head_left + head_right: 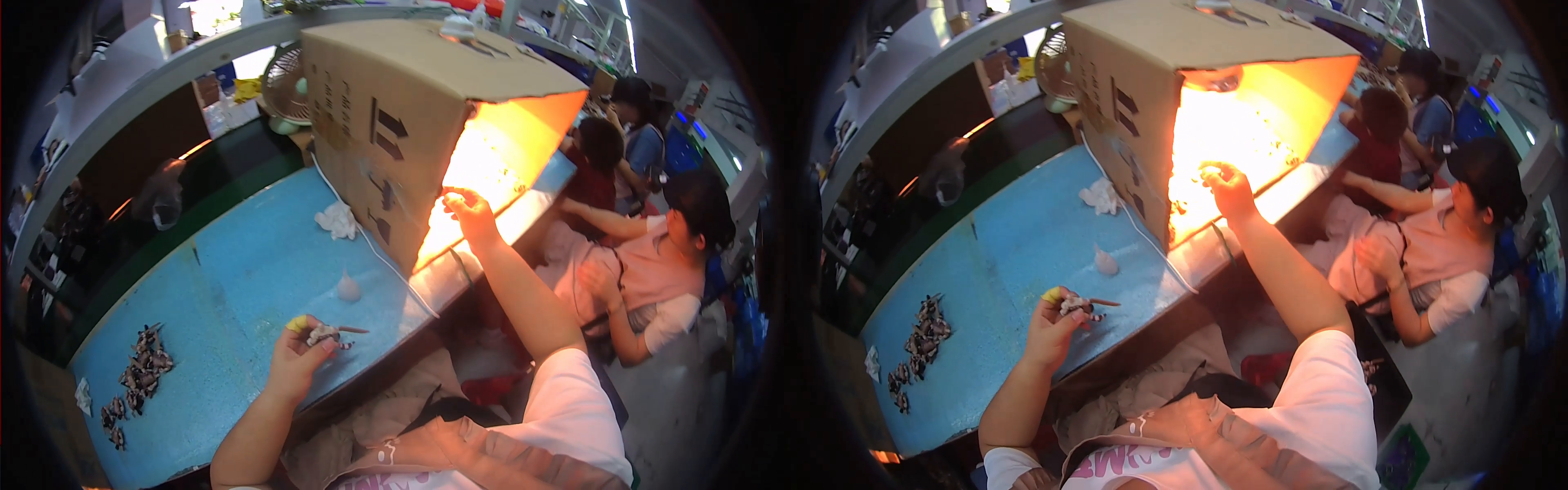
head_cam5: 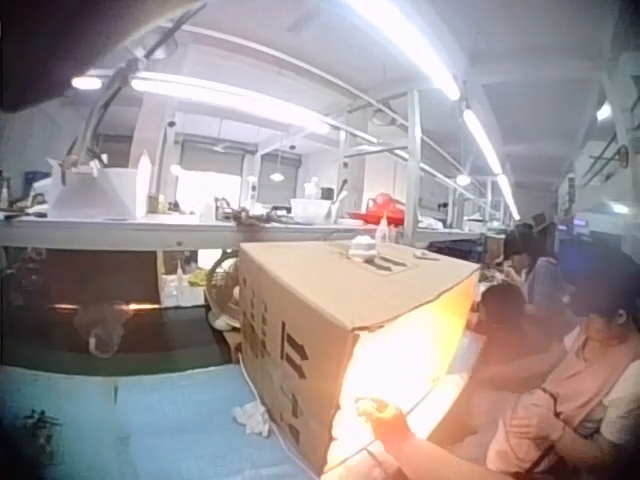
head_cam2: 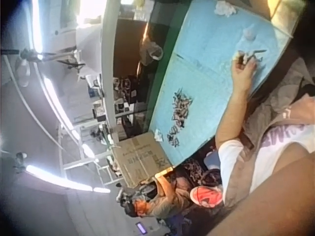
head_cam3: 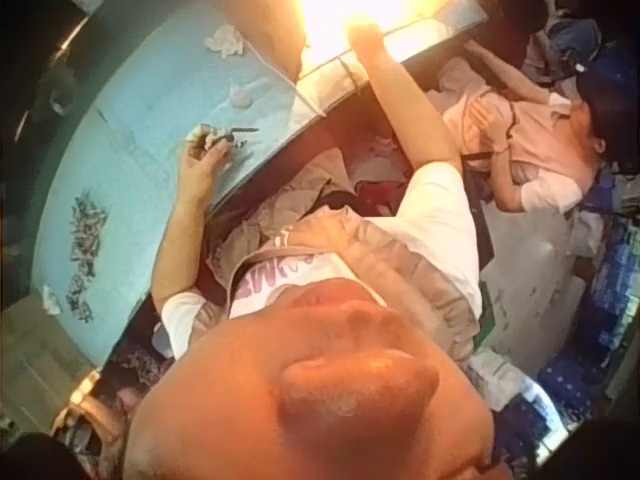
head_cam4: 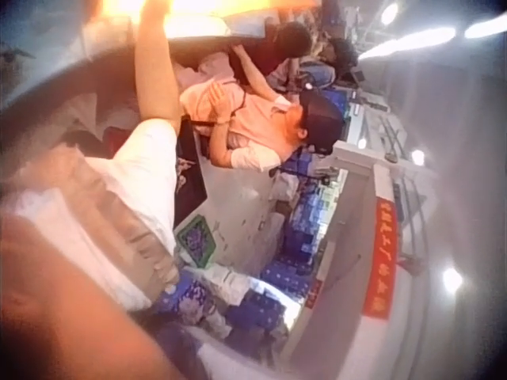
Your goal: The person glues parts of small plastic figurines together with a glue dispenser.
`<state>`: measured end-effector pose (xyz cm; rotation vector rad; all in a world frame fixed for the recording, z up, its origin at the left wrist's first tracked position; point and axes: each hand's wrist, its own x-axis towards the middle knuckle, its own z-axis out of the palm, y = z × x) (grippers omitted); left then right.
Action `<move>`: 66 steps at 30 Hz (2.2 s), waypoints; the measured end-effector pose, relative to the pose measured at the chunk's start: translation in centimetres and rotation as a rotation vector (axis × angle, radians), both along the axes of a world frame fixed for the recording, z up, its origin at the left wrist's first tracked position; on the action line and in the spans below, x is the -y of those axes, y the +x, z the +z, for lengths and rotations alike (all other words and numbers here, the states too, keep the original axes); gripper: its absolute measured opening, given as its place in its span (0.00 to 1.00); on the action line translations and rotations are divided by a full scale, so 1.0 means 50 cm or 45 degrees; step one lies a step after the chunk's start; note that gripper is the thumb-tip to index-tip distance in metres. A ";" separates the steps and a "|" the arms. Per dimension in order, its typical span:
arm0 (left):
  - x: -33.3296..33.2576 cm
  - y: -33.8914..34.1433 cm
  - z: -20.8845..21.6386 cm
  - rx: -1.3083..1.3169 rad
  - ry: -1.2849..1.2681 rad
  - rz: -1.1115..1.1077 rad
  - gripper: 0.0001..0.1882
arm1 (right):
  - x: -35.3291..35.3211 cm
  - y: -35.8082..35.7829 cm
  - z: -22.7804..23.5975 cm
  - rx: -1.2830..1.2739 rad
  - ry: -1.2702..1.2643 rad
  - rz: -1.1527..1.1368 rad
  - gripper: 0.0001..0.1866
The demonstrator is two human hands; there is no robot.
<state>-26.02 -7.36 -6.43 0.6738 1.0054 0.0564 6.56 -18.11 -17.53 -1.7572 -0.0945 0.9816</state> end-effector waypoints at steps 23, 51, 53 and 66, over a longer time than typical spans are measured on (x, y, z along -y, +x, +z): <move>-0.134 0.398 0.060 0.758 0.572 -0.852 0.16 | -0.038 -0.033 0.364 1.522 0.440 0.366 0.11; -0.165 0.456 0.125 1.055 1.512 -0.792 0.16 | -0.035 -0.016 0.393 1.596 0.579 0.205 0.18; -0.168 0.455 0.126 1.036 1.518 -0.804 0.16 | -0.041 -0.017 0.404 1.800 0.496 0.381 0.18; -0.181 0.458 0.136 1.146 1.551 -0.757 0.16 | -0.051 -0.014 0.396 1.929 0.533 0.334 0.16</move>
